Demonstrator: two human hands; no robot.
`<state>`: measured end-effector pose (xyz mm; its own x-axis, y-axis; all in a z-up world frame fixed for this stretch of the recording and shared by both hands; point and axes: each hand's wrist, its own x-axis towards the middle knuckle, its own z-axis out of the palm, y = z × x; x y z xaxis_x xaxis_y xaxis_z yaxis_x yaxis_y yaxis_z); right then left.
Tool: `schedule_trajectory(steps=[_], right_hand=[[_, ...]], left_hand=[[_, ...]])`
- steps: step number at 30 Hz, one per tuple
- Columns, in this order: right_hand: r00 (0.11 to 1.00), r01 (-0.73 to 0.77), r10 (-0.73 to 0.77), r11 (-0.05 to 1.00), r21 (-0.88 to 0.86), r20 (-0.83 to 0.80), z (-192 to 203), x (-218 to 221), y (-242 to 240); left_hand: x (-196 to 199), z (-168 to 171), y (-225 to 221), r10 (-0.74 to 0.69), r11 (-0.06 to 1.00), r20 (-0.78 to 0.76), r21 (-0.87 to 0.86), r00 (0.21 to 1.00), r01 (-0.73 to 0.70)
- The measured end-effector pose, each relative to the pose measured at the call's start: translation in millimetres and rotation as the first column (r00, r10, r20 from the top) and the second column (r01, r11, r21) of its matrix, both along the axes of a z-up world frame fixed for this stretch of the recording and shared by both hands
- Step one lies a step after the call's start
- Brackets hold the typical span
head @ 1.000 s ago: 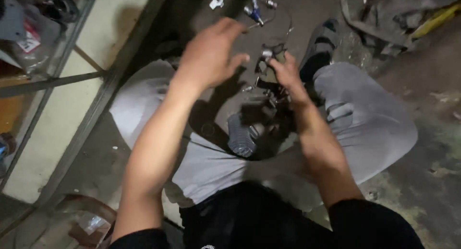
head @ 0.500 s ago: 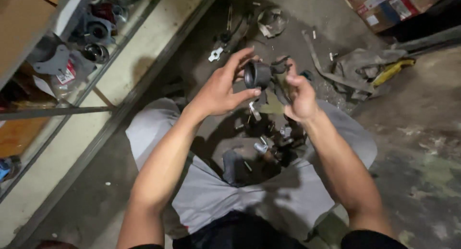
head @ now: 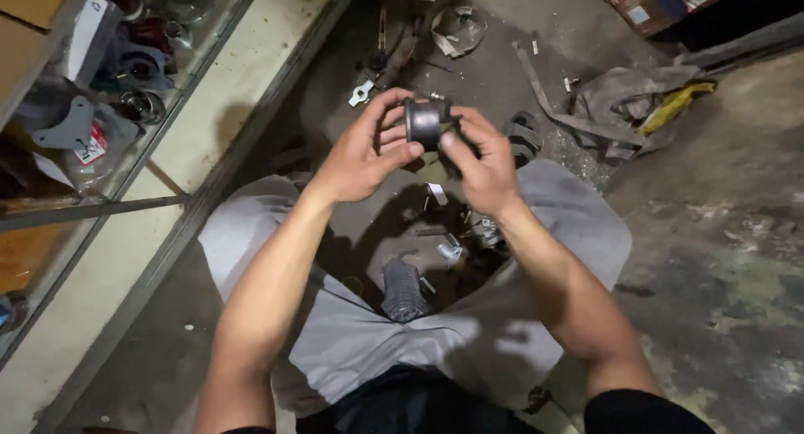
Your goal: Cleaning and inspecting fuel pump assembly components and filters using a rag.
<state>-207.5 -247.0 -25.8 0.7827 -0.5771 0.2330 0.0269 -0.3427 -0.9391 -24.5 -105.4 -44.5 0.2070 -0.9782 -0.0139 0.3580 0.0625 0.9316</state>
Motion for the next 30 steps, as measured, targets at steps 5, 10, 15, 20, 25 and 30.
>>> schedule_trajectory(steps=[5,10,15,20,25,30], right_hand=[[0.969,-0.245,0.245,0.968,-0.055,-0.008,28.6,0.1,7.8],[0.959,-0.273,0.218,0.885,-0.378,-0.183,19.0,-4.3,7.4],[0.983,-0.157,0.105,0.909,-0.386,-0.152,12.7,-11.2,10.7],[0.99,0.107,-0.114,0.991,-0.085,-0.08,9.4,-13.8,8.9],[0.997,0.035,-0.025,0.99,-0.138,0.073,13.0,-17.2,5.4],[0.999,-0.024,0.011,0.96,0.28,0.047,10.4,-18.1,5.2]], left_hand=[[1.5,1.8,6.9,0.058,0.998,0.033,0.025,0.998,-0.059],[-2.1,18.8,8.3,-0.05,0.919,0.51,0.361,0.859,-0.161],[-8.8,23.0,3.2,-0.038,0.931,0.422,0.344,0.906,-0.121],[-10.6,22.6,1.7,0.053,0.997,0.138,0.044,0.989,-0.059],[-11.7,23.9,3.7,-0.019,1.0,0.006,-0.005,1.0,0.019],[-12.6,35.1,6.1,-0.007,0.999,0.102,-0.032,0.995,0.011]])
